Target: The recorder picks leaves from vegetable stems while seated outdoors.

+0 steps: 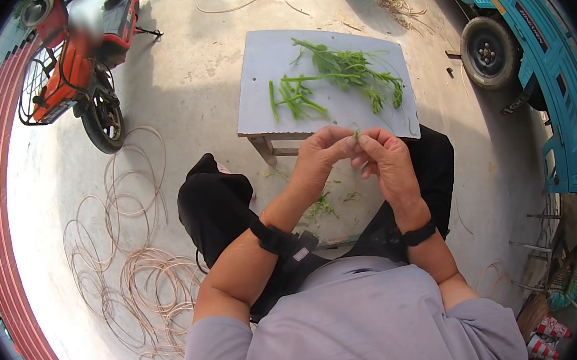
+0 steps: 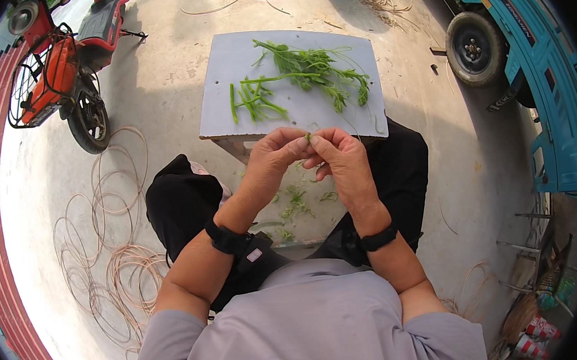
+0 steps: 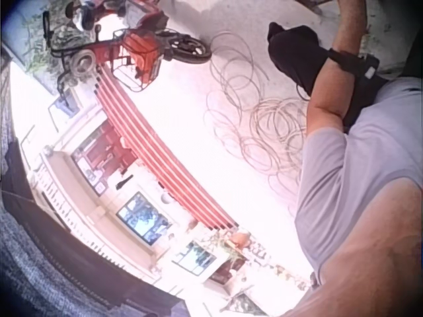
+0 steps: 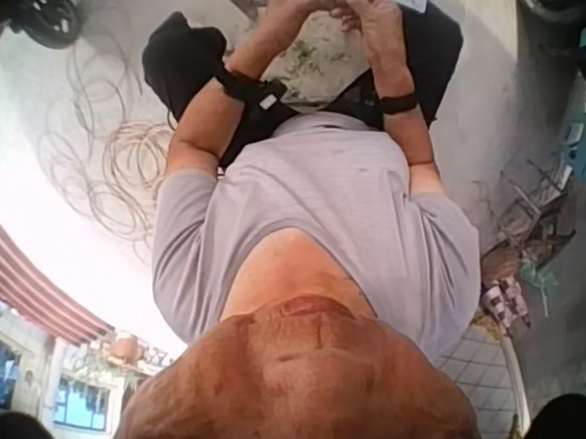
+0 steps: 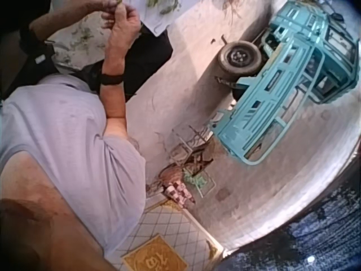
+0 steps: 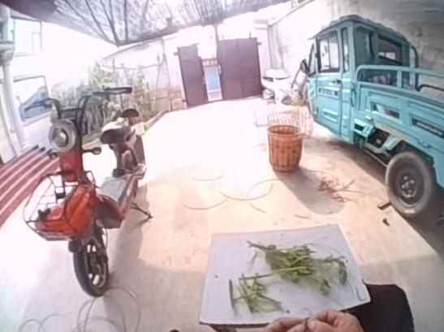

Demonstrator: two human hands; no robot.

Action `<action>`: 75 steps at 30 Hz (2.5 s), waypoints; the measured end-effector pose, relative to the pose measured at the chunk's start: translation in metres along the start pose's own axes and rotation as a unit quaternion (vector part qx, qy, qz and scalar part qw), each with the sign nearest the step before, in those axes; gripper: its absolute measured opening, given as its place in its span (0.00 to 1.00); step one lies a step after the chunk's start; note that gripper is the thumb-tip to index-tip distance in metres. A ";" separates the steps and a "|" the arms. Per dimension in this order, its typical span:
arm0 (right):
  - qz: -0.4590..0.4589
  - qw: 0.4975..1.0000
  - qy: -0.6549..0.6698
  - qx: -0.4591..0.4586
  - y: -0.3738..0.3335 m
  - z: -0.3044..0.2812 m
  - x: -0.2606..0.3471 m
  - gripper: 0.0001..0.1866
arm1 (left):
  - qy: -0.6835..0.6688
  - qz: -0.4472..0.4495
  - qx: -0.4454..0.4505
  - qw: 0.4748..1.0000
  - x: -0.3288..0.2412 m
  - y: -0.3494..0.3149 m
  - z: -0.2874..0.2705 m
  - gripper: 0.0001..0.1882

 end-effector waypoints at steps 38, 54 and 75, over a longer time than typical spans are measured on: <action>-0.141 0.956 -0.251 -0.054 -0.010 0.012 0.016 0.07 | -0.015 -0.005 0.023 1.000 -0.010 -0.001 -0.006 0.10; -0.230 0.935 -0.256 -0.089 -0.003 0.006 0.004 0.05 | 0.168 0.137 -0.018 0.976 -0.011 -0.007 0.005 0.06; -0.054 0.993 -0.042 -0.096 0.000 -0.004 -0.003 0.04 | 0.174 0.076 -0.020 0.982 0.002 0.002 0.014 0.10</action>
Point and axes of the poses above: each hand's wrist, its own y-axis towards the middle knuckle, its own z-axis out of the palm, x = y × z, the point moved 2 cm from there along y, towards the middle knuckle, and after that the axes turned 5 degrees about -x, right-handed, at the moved point
